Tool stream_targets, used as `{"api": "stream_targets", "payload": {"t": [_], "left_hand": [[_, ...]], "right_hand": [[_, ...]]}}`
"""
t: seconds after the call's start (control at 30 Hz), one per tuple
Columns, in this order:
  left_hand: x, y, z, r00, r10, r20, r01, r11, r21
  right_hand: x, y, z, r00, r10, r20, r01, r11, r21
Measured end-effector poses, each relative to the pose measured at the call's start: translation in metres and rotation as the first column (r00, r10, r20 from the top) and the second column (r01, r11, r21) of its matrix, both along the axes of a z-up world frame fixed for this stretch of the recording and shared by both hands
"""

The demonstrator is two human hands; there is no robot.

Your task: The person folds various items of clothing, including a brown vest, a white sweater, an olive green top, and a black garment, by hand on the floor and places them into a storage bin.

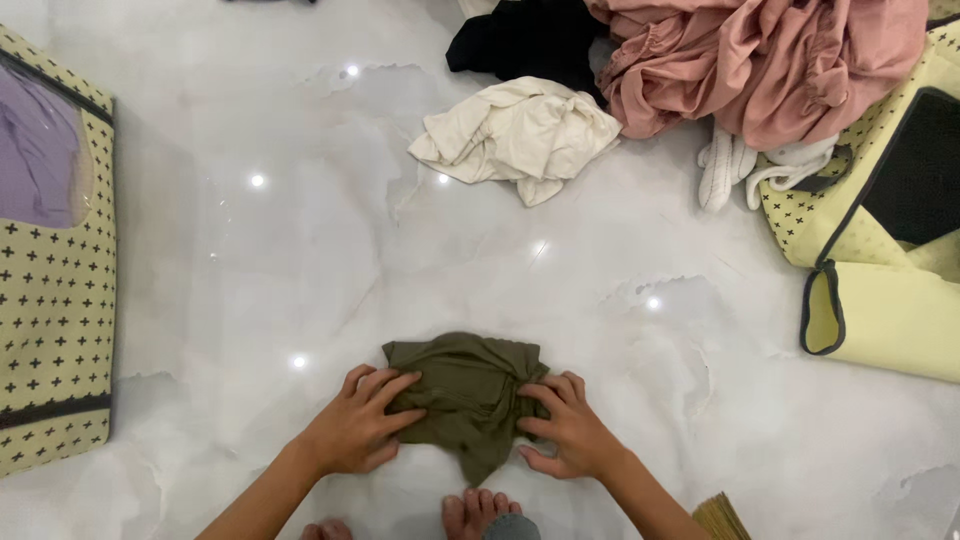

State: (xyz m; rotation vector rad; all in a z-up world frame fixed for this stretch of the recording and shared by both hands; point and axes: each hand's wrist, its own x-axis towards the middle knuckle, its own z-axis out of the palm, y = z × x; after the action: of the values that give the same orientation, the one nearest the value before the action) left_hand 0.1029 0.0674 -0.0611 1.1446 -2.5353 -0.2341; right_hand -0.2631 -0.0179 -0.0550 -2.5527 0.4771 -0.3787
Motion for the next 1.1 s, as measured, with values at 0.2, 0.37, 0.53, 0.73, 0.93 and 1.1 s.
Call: {"api": "stream_targets", "payload": {"t": [0.2,0.37,0.53,0.73,0.93,1.1], "left_hand": [[-0.042,0.026,0.009,0.851,0.467,-0.241,-0.386,0.866,0.318],[-0.079,0.032,-0.008,0.489,0.871,-0.049,-0.756,0.450,0.475],[-0.055,0.022,-0.013,0.746,0.650,0.142,-0.638,0.637,0.433],[-0.032,0.003,0.018,0.808,0.584,-0.083,-0.492,0.745,0.450],[-0.050,0.036,-0.007,0.609,0.781,0.135,-0.710,0.462,0.531],[-0.081,-0.018,0.074,0.013,0.935,0.355,-0.324,-0.332,0.886]], "right_hand": [[0.007,0.022,0.001,0.711,-0.703,0.021,0.671,0.687,0.277],[0.031,0.009,0.036,0.607,-0.500,-0.617,0.784,0.502,0.365],[0.018,0.002,0.018,0.731,-0.280,-0.622,0.464,0.873,0.152],[0.024,-0.030,0.066,0.785,-0.295,-0.545,0.566,0.700,0.436],[0.013,-0.004,0.019,0.542,-0.447,-0.711,0.738,0.658,0.149],[0.071,-0.004,0.092,0.439,-0.388,-0.811,0.893,0.087,0.442]]}}
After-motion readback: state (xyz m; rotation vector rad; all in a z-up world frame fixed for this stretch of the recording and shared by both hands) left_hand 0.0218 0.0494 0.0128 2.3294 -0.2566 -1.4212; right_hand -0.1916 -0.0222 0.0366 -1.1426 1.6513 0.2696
